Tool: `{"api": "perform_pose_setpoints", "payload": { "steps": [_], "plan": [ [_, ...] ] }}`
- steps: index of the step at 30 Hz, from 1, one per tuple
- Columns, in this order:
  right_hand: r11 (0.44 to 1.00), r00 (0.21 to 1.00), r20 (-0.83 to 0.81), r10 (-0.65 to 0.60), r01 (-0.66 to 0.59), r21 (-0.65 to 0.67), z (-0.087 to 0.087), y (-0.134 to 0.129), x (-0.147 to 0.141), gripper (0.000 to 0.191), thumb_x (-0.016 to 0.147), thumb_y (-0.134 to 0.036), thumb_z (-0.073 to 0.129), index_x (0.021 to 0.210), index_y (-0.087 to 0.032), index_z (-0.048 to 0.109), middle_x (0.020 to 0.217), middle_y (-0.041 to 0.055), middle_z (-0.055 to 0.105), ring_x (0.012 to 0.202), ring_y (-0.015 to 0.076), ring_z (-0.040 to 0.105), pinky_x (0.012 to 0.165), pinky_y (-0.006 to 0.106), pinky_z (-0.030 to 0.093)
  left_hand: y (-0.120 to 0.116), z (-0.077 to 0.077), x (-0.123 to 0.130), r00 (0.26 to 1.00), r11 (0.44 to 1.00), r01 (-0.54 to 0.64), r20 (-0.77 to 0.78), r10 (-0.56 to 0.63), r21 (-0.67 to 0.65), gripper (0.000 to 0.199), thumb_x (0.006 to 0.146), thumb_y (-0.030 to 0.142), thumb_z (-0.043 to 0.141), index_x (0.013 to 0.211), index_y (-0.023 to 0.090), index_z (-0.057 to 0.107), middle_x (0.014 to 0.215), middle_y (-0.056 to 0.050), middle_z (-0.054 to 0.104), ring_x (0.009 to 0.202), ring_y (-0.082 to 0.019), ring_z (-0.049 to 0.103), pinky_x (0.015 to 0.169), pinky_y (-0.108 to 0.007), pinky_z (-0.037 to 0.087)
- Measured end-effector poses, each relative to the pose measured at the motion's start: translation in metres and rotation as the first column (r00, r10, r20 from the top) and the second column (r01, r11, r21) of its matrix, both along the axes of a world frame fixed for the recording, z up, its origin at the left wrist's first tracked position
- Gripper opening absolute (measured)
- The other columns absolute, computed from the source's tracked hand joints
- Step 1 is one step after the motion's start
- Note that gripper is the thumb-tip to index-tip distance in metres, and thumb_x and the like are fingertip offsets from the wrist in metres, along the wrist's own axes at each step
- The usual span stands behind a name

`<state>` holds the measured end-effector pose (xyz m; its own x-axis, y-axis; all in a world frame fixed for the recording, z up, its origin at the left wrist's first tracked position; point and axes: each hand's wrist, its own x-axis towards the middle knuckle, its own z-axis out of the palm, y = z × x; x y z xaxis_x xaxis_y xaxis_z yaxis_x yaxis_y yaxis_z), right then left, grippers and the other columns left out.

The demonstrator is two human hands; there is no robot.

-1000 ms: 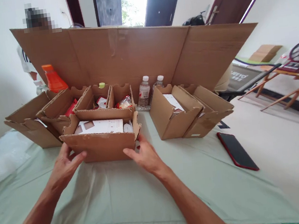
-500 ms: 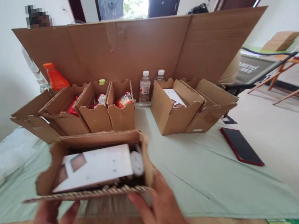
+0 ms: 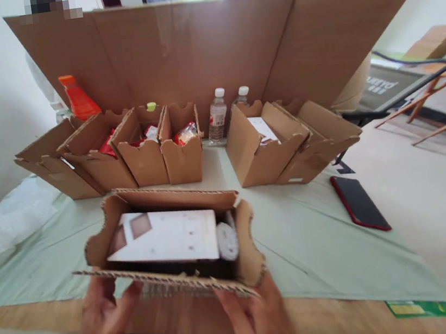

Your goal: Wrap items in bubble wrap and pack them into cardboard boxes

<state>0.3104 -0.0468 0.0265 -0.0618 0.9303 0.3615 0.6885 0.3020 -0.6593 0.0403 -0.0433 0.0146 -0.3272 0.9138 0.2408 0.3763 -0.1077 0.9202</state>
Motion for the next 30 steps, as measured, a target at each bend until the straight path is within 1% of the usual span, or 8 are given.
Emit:
{"api": "perform_pose_setpoints", "payload": {
  "steps": [4,8,12,15,19,24,27,30],
  "plan": [
    [0.994,0.994,0.003,0.112,-0.112,-0.002,-0.005,0.021,-0.027,0.047,0.097,-0.042,0.059,0.141,-0.026,0.059,0.121,0.01,0.073,0.119,0.0335,0.067,0.097,0.049,0.059,0.005,-0.01,-0.041,0.996,0.996,-0.042,-0.082,0.036,-0.079,0.052,0.086,0.043,0.069,0.132,0.021,0.057,0.132,-0.014,0.066,0.128,-0.035,0.06,0.113,-0.054,0.045],
    [0.998,0.998,0.039,0.058,-0.059,0.033,-0.016,0.022,-0.003,0.066,0.097,-0.043,0.062,0.156,-0.027,0.039,0.147,0.0118,0.059,0.129,0.0309,0.062,0.101,0.046,0.058,0.003,-0.019,-0.048,0.996,0.986,0.002,-0.082,-0.015,-0.164,0.047,0.088,0.043,0.066,0.13,0.025,0.055,0.131,-0.011,0.065,0.13,-0.034,0.058,0.112,-0.054,0.045],
    [0.999,0.999,0.035,-0.029,0.029,0.02,-0.031,0.013,0.007,0.068,0.097,-0.045,0.063,0.157,-0.026,0.038,0.146,0.0135,0.059,0.121,0.0293,0.067,0.093,0.042,0.062,-0.011,-0.029,-0.05,0.994,0.972,-0.104,-0.064,0.092,-0.211,0.055,0.083,0.051,0.071,0.13,0.027,0.053,0.126,-0.01,0.064,0.125,-0.034,0.06,0.108,-0.054,0.047],
    [1.0,0.999,0.033,-0.006,0.006,-0.003,-0.04,0.012,-0.007,0.069,0.096,-0.044,0.062,0.157,-0.024,0.038,0.148,0.0153,0.058,0.129,0.0339,0.062,0.1,0.049,0.059,-0.018,-0.035,-0.052,0.985,0.953,-0.169,-0.021,0.17,-0.252,0.065,0.08,0.057,0.073,0.134,0.028,0.051,0.128,-0.01,0.063,0.125,-0.035,0.06,0.105,-0.053,0.049],
    [0.997,0.999,0.038,-0.01,0.008,0.071,-0.05,0.014,-0.021,0.062,0.095,-0.042,0.063,0.152,-0.022,0.046,0.136,0.0168,0.066,0.13,0.0383,0.061,0.1,0.057,0.058,-0.019,-0.034,-0.043,0.988,0.941,-0.14,0.025,0.155,-0.309,0.067,0.084,0.061,0.069,0.139,0.03,0.047,0.138,-0.012,0.059,0.13,-0.037,0.056,0.11,-0.057,0.044],
    [0.992,0.994,0.085,-0.07,0.06,0.115,-0.063,0.006,-0.024,0.062,0.095,-0.043,0.066,0.149,-0.021,0.048,0.128,0.0167,0.069,0.126,0.0395,0.064,0.094,0.056,0.061,-0.021,-0.029,-0.027,0.991,0.955,-0.101,0.06,0.123,-0.279,0.059,0.088,0.061,0.065,0.137,0.031,0.05,0.137,-0.009,0.06,0.131,-0.035,0.056,0.113,-0.054,0.043],
    [0.99,0.997,0.06,-0.043,0.034,0.138,-0.059,0.011,-0.032,0.057,0.097,-0.039,0.062,0.149,-0.022,0.047,0.131,0.0159,0.068,0.127,0.0367,0.063,0.096,0.053,0.06,-0.02,-0.03,-0.026,0.989,0.963,-0.074,0.105,0.105,-0.26,0.065,0.089,0.058,0.065,0.146,0.032,0.044,0.144,-0.01,0.056,0.132,-0.035,0.056,0.112,-0.053,0.045],
    [0.987,0.999,-0.019,-0.045,0.047,0.156,-0.039,0.031,-0.035,0.048,0.099,-0.037,0.06,0.144,-0.022,0.051,0.131,0.0154,0.067,0.122,0.0323,0.065,0.096,0.049,0.059,-0.002,-0.023,-0.02,0.99,0.973,-0.042,0.12,0.071,-0.226,0.067,0.09,0.051,0.066,0.149,0.032,0.041,0.149,-0.011,0.052,0.129,-0.034,0.059,0.106,-0.049,0.052]
  ]
}}
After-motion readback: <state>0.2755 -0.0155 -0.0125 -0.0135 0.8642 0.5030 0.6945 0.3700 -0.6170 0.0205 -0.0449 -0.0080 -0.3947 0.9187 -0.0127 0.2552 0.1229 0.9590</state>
